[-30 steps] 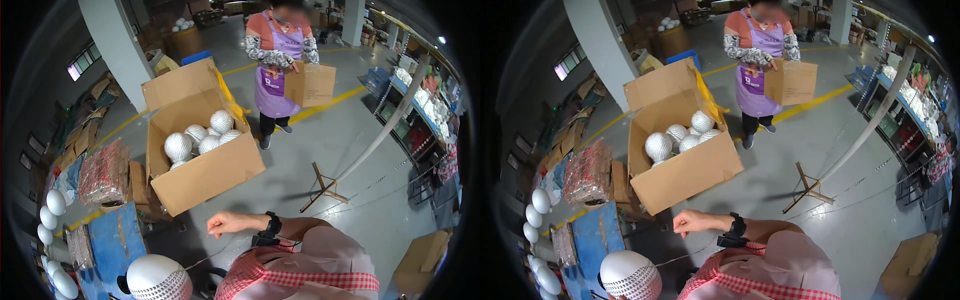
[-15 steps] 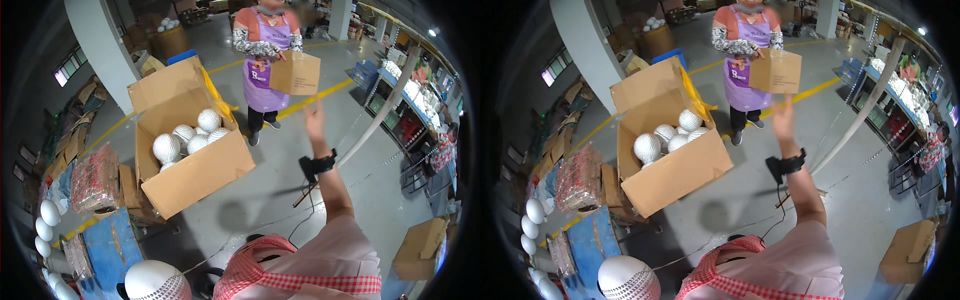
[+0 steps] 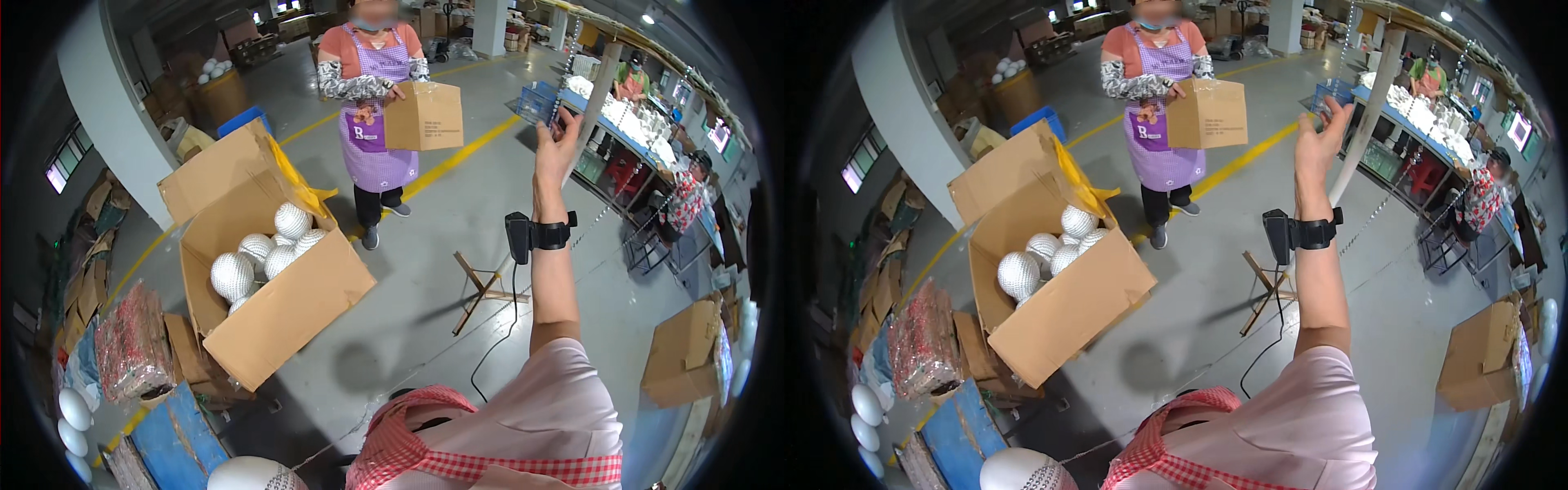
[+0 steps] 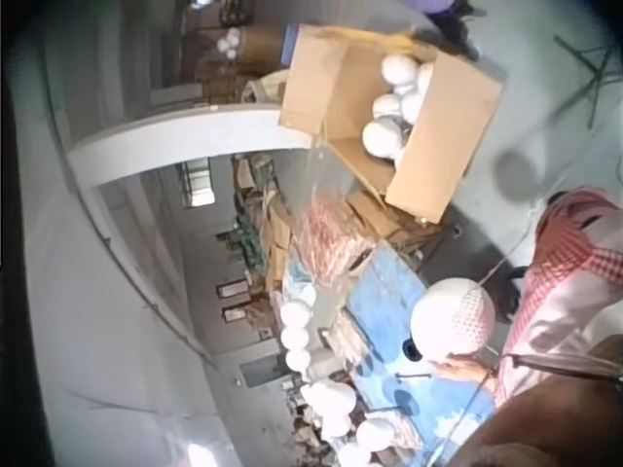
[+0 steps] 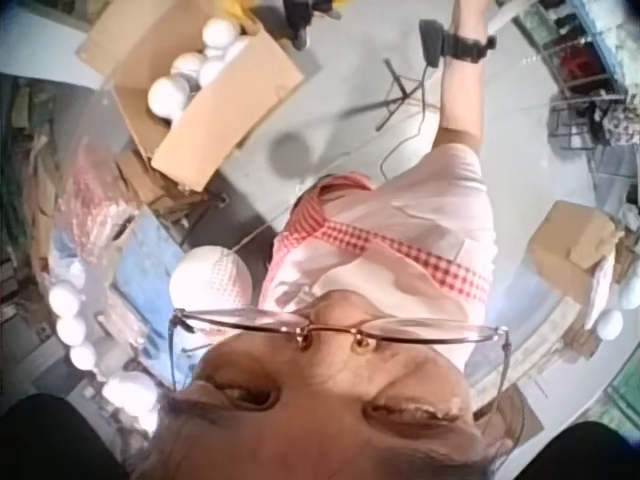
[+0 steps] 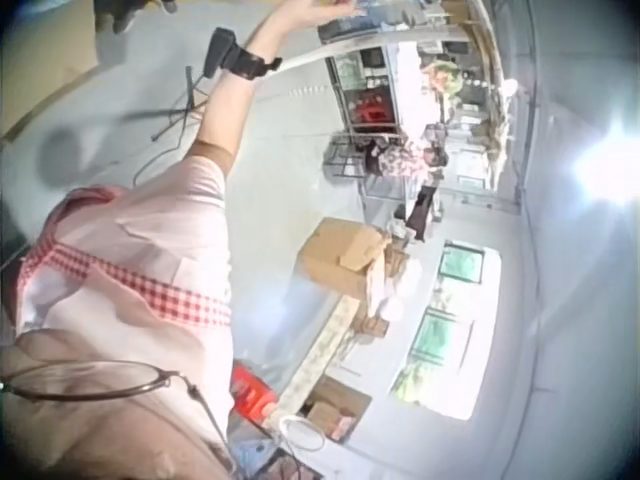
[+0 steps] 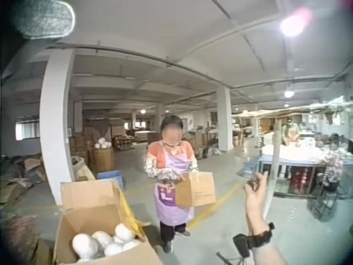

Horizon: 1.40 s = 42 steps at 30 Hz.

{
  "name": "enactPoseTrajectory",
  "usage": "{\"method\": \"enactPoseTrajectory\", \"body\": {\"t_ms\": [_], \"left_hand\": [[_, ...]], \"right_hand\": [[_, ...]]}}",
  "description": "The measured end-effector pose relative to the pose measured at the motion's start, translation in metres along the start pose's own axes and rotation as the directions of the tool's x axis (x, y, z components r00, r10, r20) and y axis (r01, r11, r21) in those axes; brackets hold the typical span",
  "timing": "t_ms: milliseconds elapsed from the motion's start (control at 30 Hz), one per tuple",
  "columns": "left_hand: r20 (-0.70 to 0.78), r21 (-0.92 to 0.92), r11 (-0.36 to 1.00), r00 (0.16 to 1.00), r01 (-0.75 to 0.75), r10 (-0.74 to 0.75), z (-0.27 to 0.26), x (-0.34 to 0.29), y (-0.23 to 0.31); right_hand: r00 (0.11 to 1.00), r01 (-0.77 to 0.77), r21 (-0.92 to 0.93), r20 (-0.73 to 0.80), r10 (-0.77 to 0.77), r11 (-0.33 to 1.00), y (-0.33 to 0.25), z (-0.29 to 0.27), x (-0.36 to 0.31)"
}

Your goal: The person wraps a strand of beads around a foam ball, pressing them into the surface, and then cuts the strand with shears. After setting the ball down, they pull a new length of beads from a hanging strand to repeat the process.

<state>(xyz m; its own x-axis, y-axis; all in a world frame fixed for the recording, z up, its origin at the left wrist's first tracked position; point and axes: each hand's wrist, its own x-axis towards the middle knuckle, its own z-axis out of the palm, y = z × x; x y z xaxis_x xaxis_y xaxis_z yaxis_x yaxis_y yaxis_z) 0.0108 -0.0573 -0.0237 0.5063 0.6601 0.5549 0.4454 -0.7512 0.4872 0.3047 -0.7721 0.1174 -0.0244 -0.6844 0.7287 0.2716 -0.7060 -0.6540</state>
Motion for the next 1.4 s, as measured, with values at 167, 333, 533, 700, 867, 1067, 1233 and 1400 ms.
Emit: {"method": "enactPoseTrajectory", "body": {"t_ms": [167,333,533,700,867,1067,1233,1400], "left_hand": [[-0.021,0.032,0.999,0.999,-0.024,0.025,0.002,-0.003,-0.029],[0.025,0.103,0.994,0.999,0.030,-0.033,-0.006,-0.001,-0.004],[-0.717,-0.137,0.032,0.121,-0.990,0.687,0.056,0.067,-0.102],[-0.012,0.011,0.996,0.996,-0.085,0.085,-0.006,0.001,-0.001],[-0.030,0.001,0.997,0.996,-0.082,0.082,-0.006,0.006,0.027],[0.045,0.088,0.996,0.999,-0.033,0.029,-0.016,0.008,0.058],[0.035,0.169,0.983,0.997,-0.073,0.068,-0.017,0.006,0.062],[0.049,0.170,0.985,0.999,-0.030,0.022,-0.014,0.003,0.048]], "right_hand": [[0.999,-0.009,0.059,0.034,0.007,0.998,-0.008,-0.022,0.005],[0.999,-0.017,0.055,0.046,0.014,0.998,-0.005,-0.028,-0.003],[0.977,-0.139,0.061,0.169,0.127,0.988,-0.001,-0.010,-0.049],[0.896,-0.296,-0.005,0.346,0.279,0.955,0.005,-0.005,-0.093],[0.543,-0.478,-0.027,0.776,0.320,0.878,-0.021,0.007,-0.146],[0.193,-0.478,-0.016,0.973,0.123,0.878,-0.084,0.028,-0.186],[-0.057,-0.455,-0.120,0.993,0.106,0.882,-0.082,0.027,-0.249],[-0.209,-0.598,-0.160,0.977,0.039,0.785,-0.101,0.029,-0.271]]}}
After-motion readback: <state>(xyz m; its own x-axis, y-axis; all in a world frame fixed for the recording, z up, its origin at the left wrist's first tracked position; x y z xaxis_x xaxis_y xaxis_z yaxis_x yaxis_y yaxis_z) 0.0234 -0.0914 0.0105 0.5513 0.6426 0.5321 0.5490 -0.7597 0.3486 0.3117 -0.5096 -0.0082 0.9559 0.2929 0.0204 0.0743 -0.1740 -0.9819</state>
